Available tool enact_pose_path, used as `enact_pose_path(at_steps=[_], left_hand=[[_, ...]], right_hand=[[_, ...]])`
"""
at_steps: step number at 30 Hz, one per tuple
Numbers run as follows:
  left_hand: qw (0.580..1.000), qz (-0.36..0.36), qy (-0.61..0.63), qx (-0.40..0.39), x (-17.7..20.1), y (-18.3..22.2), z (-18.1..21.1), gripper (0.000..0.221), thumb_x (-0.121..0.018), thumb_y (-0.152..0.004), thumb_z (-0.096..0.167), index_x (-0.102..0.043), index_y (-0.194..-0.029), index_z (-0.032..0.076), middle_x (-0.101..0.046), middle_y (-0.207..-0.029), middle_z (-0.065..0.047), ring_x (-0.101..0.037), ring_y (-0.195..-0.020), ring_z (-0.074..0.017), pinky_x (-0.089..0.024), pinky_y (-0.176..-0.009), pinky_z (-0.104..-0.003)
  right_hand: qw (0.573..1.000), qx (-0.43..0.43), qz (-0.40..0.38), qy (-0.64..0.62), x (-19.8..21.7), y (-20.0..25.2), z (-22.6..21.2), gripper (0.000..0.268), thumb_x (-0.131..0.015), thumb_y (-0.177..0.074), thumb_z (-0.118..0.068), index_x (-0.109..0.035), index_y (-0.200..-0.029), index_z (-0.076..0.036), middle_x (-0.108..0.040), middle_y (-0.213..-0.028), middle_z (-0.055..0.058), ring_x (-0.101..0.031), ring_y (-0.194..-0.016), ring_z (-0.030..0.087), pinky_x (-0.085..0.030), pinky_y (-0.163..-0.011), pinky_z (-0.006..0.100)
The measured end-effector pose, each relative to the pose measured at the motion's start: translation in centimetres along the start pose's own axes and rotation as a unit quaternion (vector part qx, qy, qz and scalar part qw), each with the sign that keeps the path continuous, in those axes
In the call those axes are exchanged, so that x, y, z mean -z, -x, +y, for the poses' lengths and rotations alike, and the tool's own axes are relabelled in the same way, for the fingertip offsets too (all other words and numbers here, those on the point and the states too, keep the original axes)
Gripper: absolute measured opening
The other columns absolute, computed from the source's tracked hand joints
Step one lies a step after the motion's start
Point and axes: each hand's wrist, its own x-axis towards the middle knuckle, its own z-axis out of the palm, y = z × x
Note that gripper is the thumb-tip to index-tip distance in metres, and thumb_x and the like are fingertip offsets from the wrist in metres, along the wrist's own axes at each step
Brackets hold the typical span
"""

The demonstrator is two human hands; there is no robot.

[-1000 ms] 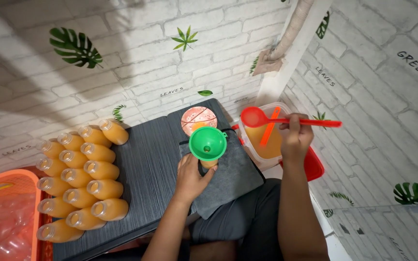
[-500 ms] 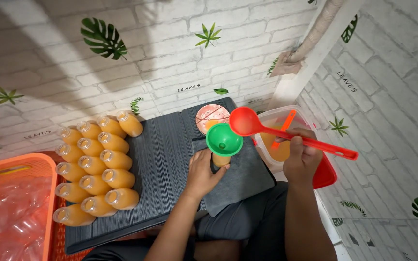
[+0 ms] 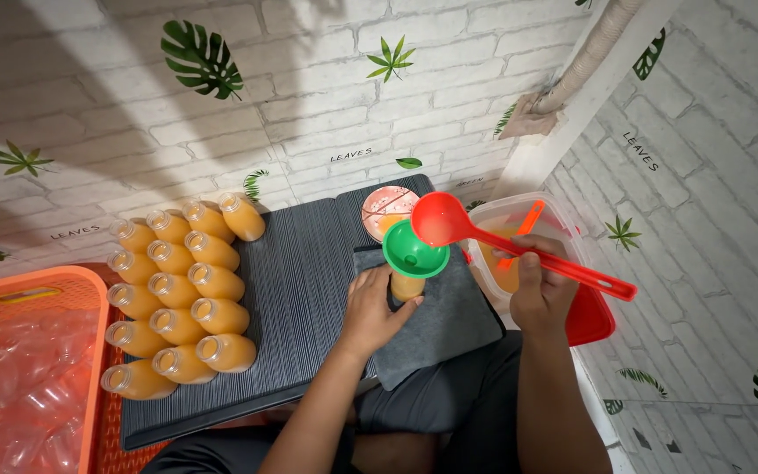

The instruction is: The person scoops orange liquid from a large container using a red ladle and pours it into clear plastic bottles via a green funnel. After filling each bottle, they place it on a tray with other filled bottles. The person repeats this process for multiple bottles.

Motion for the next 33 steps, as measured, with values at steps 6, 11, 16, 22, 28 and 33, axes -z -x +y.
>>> enact_pose_path(at_steps=[6, 11, 16, 22, 28, 33], left_hand=[[1.0, -0.005, 0.002, 0.008, 0.2, 0.0, 0.1, 0.06, -0.081, -0.074, 0.031, -0.057, -0.124, 0.009, -0.064, -0.112, -0.01, -0.057, -0.115, -0.0327, -0.036, -0.106, -0.053], [1.0, -0.006, 0.008, 0.012, 0.6, -0.1, 0.7, 0.058, -0.081, -0.074, 0.031, -0.057, -0.123, 0.007, -0.064, -0.111, -0.012, -0.058, -0.115, -0.0338, -0.036, -0.106, -0.054], [1.0, -0.013, -0.001, 0.015, 0.9, -0.2, 0.9, 0.059, -0.08, -0.074, 0.031, -0.057, -0.123, 0.007, -0.064, -0.111, -0.011, -0.057, -0.116, -0.0336, -0.036, -0.106, -0.054], [1.0, -0.016, -0.001, 0.018, 0.9, -0.1, 0.9, 0.059, -0.08, -0.074, 0.031, -0.057, -0.124, 0.009, -0.064, -0.112, -0.01, -0.057, -0.117, -0.0325, -0.036, -0.107, -0.053], [0.999, -0.025, 0.011, 0.027, 0.9, -0.1, 0.9, 0.06, -0.079, -0.075, 0.031, -0.056, -0.125, 0.007, -0.064, -0.112, -0.012, -0.056, -0.117, -0.0342, -0.034, -0.107, -0.054], [1.0, -0.02, 0.003, 0.018, 1.1, -0.1, 1.2, 0.06, -0.079, -0.075, 0.03, -0.056, -0.125, 0.007, -0.064, -0.112, -0.013, -0.057, -0.117, -0.0346, -0.035, -0.107, -0.054]], right_hand=[[1.0, 0.006, -0.024, -0.007, 0.0, -0.1, 0.3, 0.027, -0.047, -0.104, -0.023, -0.062, -0.105, -0.001, -0.068, -0.079, 0.013, -0.063, -0.074, 0.016, -0.052, -0.079, 0.032], [0.999, 0.013, -0.027, -0.02, -0.5, -0.2, 0.0, 0.025, -0.047, -0.104, -0.021, -0.061, -0.107, 0.001, -0.068, -0.08, 0.013, -0.065, -0.078, 0.017, -0.052, -0.08, 0.032], [0.998, 0.03, -0.039, -0.026, -0.6, -0.3, 0.5, 0.023, -0.047, -0.103, -0.017, -0.059, -0.109, 0.002, -0.067, -0.084, 0.015, -0.066, -0.081, 0.022, -0.054, -0.083, 0.037], [0.998, 0.031, -0.046, -0.027, -1.0, -0.3, 0.3, 0.022, -0.047, -0.103, -0.015, -0.059, -0.109, 0.003, -0.066, -0.083, 0.014, -0.065, -0.082, 0.021, -0.054, -0.083, 0.037], [0.995, 0.055, -0.065, -0.054, -1.1, -0.3, 0.8, 0.022, -0.049, -0.102, -0.016, -0.059, -0.107, 0.003, -0.065, -0.085, 0.014, -0.065, -0.082, 0.023, -0.054, -0.081, 0.037], [0.992, 0.073, -0.078, -0.064, -1.3, -0.4, 0.7, 0.021, -0.052, -0.099, -0.013, -0.06, -0.105, 0.005, -0.066, -0.085, 0.016, -0.067, -0.082, 0.026, -0.054, -0.079, 0.04]])
